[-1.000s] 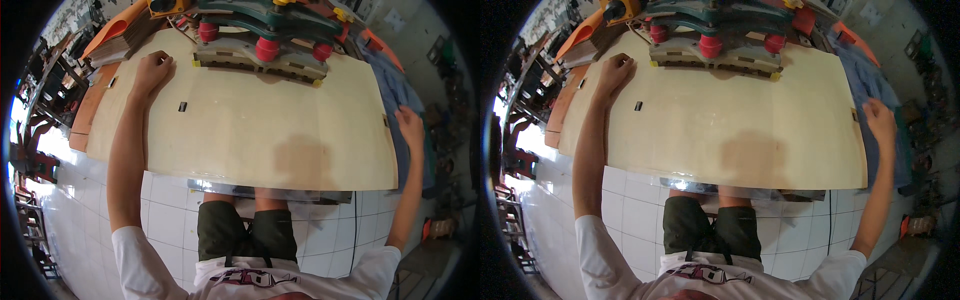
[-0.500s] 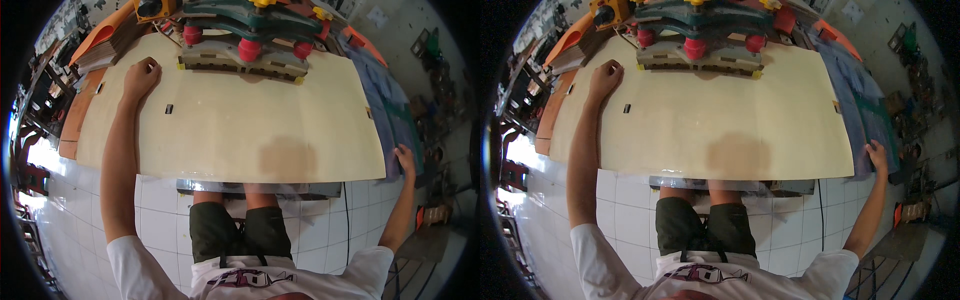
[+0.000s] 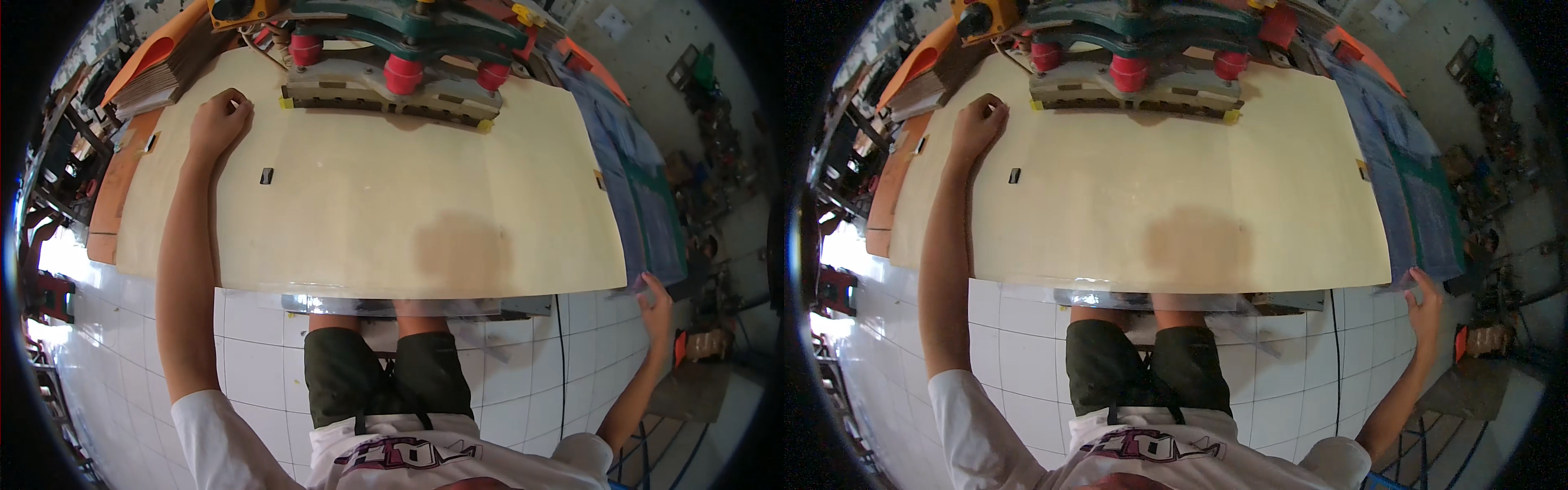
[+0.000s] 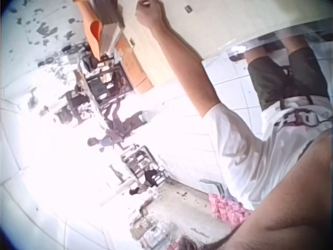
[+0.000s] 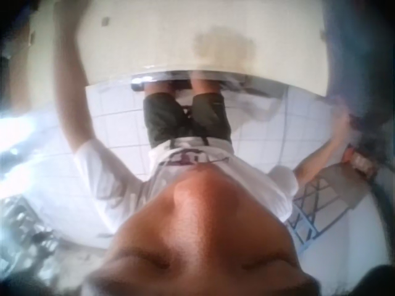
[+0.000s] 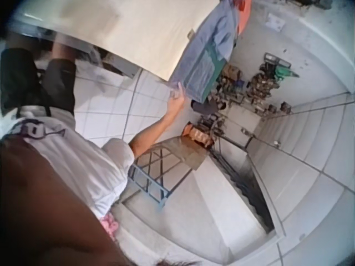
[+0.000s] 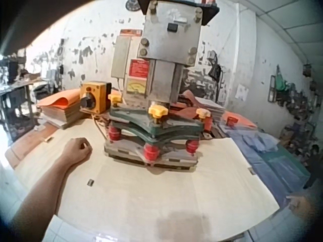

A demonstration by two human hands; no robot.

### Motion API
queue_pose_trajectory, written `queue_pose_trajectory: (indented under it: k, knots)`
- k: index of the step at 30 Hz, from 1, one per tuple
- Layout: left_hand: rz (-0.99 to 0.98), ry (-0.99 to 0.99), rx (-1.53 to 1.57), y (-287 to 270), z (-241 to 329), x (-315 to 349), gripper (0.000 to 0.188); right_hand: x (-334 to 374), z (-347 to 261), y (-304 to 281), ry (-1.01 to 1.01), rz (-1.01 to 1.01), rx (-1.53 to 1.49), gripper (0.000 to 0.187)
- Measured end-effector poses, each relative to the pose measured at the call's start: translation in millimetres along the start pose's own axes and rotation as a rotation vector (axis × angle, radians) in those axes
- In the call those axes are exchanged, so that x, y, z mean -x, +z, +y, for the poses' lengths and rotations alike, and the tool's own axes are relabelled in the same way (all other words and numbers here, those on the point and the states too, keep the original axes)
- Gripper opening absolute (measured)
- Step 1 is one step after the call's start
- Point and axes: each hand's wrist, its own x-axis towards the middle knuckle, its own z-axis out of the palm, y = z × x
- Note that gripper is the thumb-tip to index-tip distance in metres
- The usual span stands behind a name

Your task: The person smooths and positions plastic sheets on the work table, sets them aside, and operates a press machine to clamp down onto the surface.

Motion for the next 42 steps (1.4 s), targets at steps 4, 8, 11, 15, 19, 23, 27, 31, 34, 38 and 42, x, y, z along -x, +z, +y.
queue_pose_trajectory:
  k: [4, 8, 11, 15, 19, 23, 27, 31, 34, 38, 42]
  knots:
    - [0.009, -0.022, -0.004, 2.0, -1.4, 0.4, 0.029, 6.4, 8.0, 15.9, -0.031, 0.127, 0.0, 0.035]
    - [0.009, -0.024, 0.031, 0.3, 0.5, 1.4, 0.028, -0.6, 13.0, 13.9, -0.097, 0.169, 0.056, 0.028]
    - [0.027, -0.01, 0.048, 0.2, 1.0, 0.9, 0.028, -6.5, 4.8, 2.6, -0.014, 0.056, -0.098, 0.024]
    - [0.02, -0.009, 0.066, -1.4, -1.2, 1.0, 0.028, -20.5, 3.0, -10.0, -0.077, -0.016, -0.135, 0.022]
    - [0.01, -0.017, 0.071, 0.0, -0.7, 1.4, 0.029, -31.3, 8.6, -15.0, 0.006, -0.067, -0.168, 0.02]
    - [0.093, -0.013, 0.069, -11.7, 16.8, 9.2, 0.026, -41.9, 2.4, -9.6, -0.029, -0.023, -0.081, 0.017]
    - [0.211, 0.105, 0.389, -64.8, 35.8, 24.8, 0.024, -48.9, -6.8, -6.9, 0.062, -0.022, -0.091, 0.017]
    - [-0.027, 0.524, 0.709, -154.5, 132.2, 144.3, 0.021, -40.0, 7.0, -5.9, 0.038, 0.045, -0.102, 0.018]
    - [-0.38, 0.95, 0.849, -179.6, 179.2, 201.5, 0.021, -34.0, 13.0, 5.0, 0.047, 0.069, -0.186, 0.016]
    - [-0.745, 1.202, 1.021, -158.5, 213.7, 224.2, 0.021, -28.9, 25.7, 2.5, 0.079, 0.065, -0.269, 0.014]
    - [-0.895, 1.276, 1.15, -147.4, 230.2, 235.7, 0.022, -33.3, 12.2, -5.2, 0.03, 0.064, -0.256, 0.015]
